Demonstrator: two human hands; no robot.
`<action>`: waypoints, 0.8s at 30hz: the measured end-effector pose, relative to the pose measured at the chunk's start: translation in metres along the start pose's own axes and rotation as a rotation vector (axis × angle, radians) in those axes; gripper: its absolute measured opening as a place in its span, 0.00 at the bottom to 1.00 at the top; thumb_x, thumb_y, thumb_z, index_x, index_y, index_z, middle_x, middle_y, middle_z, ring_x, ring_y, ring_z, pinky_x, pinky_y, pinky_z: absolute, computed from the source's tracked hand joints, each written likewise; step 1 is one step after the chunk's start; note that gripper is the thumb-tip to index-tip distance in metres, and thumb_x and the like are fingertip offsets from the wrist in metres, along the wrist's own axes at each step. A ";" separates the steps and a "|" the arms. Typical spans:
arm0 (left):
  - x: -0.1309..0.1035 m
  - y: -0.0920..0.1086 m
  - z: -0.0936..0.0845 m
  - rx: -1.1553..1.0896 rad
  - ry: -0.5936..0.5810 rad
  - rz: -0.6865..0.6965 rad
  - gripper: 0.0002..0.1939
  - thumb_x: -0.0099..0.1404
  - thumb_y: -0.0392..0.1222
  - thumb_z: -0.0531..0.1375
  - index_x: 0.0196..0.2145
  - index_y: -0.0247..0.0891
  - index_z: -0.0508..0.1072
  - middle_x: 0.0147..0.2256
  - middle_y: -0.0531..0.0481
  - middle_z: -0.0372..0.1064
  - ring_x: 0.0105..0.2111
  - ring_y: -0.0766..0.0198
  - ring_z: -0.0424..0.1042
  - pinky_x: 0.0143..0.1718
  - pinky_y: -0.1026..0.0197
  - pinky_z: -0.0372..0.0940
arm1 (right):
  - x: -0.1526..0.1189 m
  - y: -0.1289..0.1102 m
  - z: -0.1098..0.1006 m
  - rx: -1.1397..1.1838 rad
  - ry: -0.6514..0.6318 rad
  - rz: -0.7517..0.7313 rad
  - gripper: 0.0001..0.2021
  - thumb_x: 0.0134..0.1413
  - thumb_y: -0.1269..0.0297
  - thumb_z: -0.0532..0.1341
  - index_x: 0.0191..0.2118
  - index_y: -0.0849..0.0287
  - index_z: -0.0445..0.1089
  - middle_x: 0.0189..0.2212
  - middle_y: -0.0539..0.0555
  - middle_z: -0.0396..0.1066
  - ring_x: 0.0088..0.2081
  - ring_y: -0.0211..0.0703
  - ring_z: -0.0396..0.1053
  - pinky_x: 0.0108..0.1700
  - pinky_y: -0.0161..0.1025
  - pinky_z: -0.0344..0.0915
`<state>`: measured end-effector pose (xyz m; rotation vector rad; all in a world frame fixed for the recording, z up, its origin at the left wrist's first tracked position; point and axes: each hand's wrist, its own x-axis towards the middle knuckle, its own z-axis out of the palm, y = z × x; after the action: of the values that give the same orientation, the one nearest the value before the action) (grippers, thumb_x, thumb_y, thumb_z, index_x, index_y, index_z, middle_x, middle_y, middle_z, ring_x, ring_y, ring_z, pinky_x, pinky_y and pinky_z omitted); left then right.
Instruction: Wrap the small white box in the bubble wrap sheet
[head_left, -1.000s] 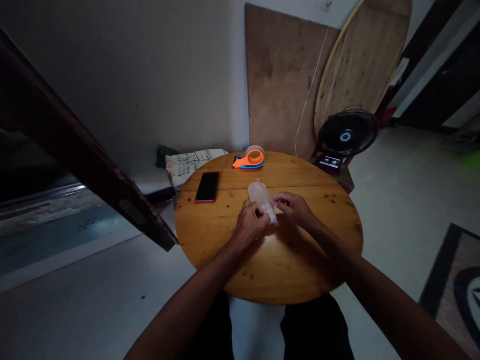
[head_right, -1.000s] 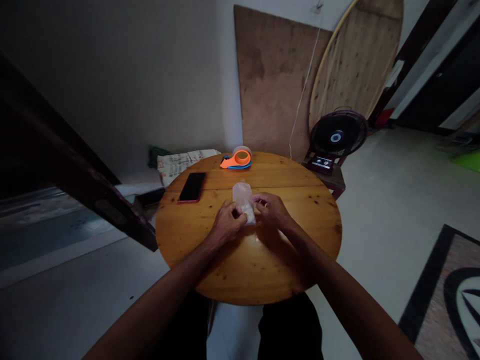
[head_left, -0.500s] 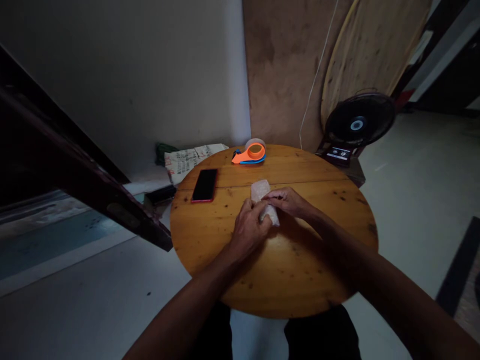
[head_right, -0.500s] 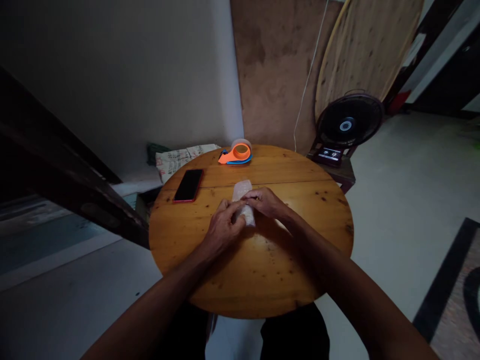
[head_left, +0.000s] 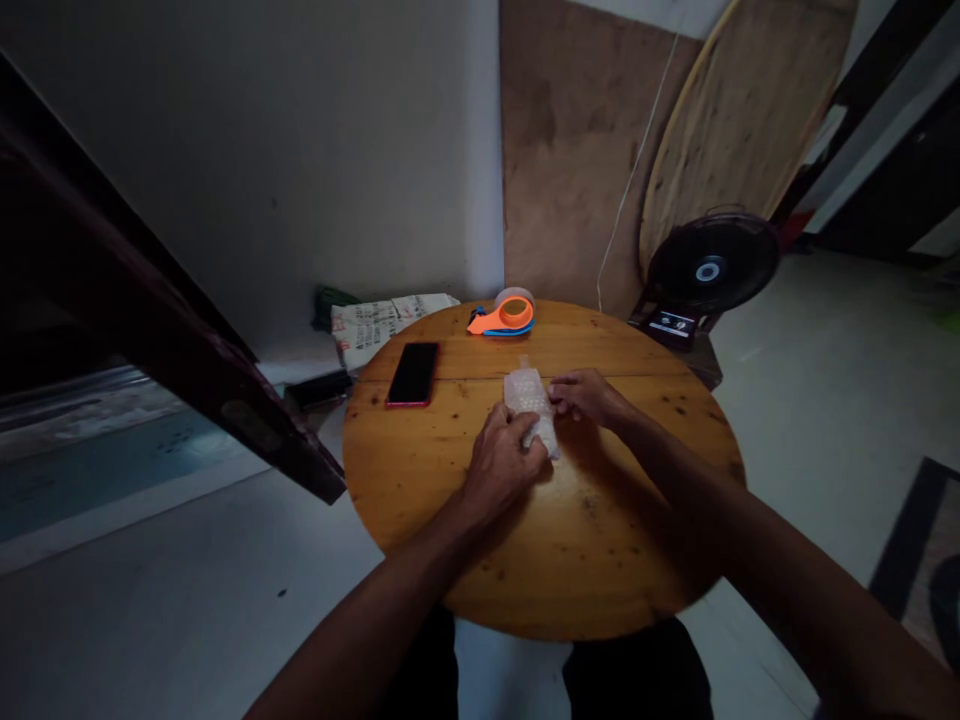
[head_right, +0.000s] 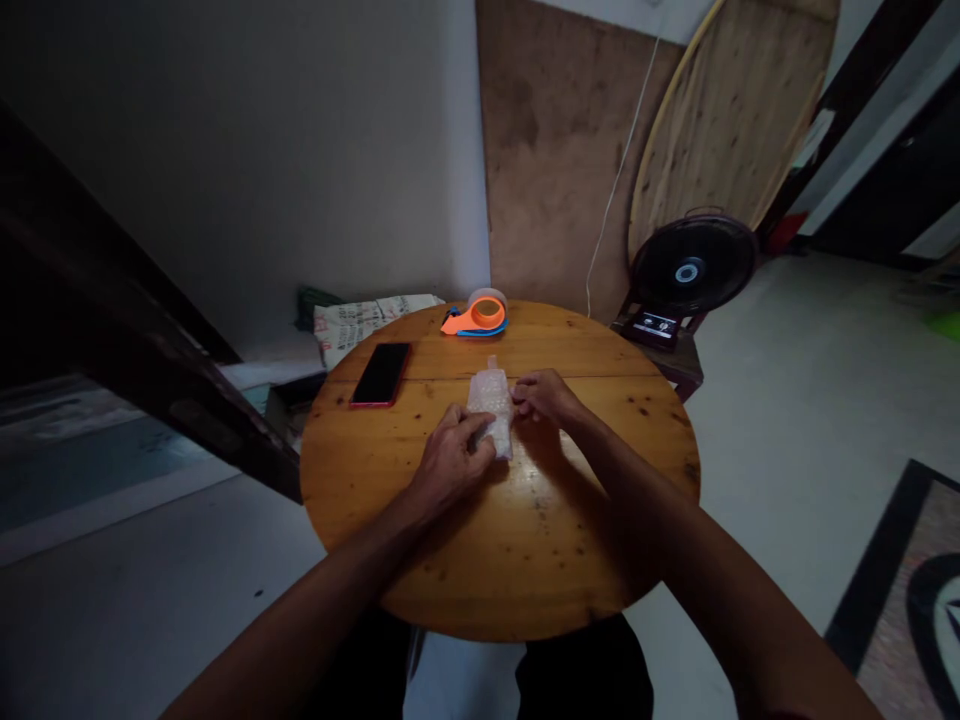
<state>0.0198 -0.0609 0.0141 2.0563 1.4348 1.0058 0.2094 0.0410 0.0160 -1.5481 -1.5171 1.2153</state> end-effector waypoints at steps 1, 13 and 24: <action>0.000 0.000 0.000 0.002 0.001 0.002 0.21 0.60 0.39 0.56 0.49 0.38 0.76 0.39 0.46 0.63 0.39 0.60 0.67 0.45 0.59 0.65 | 0.004 -0.001 0.002 0.002 -0.024 0.002 0.05 0.46 0.66 0.64 0.27 0.62 0.70 0.15 0.48 0.66 0.15 0.33 0.60 0.14 0.29 0.53; -0.003 0.000 -0.002 0.020 0.000 0.048 0.19 0.61 0.39 0.55 0.49 0.42 0.76 0.39 0.47 0.63 0.40 0.60 0.66 0.44 0.59 0.65 | 0.020 -0.024 0.014 -0.005 -0.210 0.102 0.16 0.36 0.57 0.71 0.20 0.59 0.64 0.11 0.43 0.58 0.14 0.28 0.51 0.16 0.30 0.47; 0.001 0.001 -0.003 0.135 -0.018 0.113 0.16 0.60 0.35 0.56 0.45 0.40 0.76 0.49 0.45 0.69 0.50 0.53 0.65 0.55 0.51 0.59 | 0.023 0.003 0.038 0.051 0.067 -0.200 0.12 0.36 0.58 0.65 0.27 0.60 0.67 0.20 0.46 0.63 0.21 0.33 0.56 0.20 0.31 0.51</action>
<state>0.0182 -0.0608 0.0169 2.2599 1.4257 0.9544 0.1736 0.0576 -0.0044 -1.3549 -1.5443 1.0694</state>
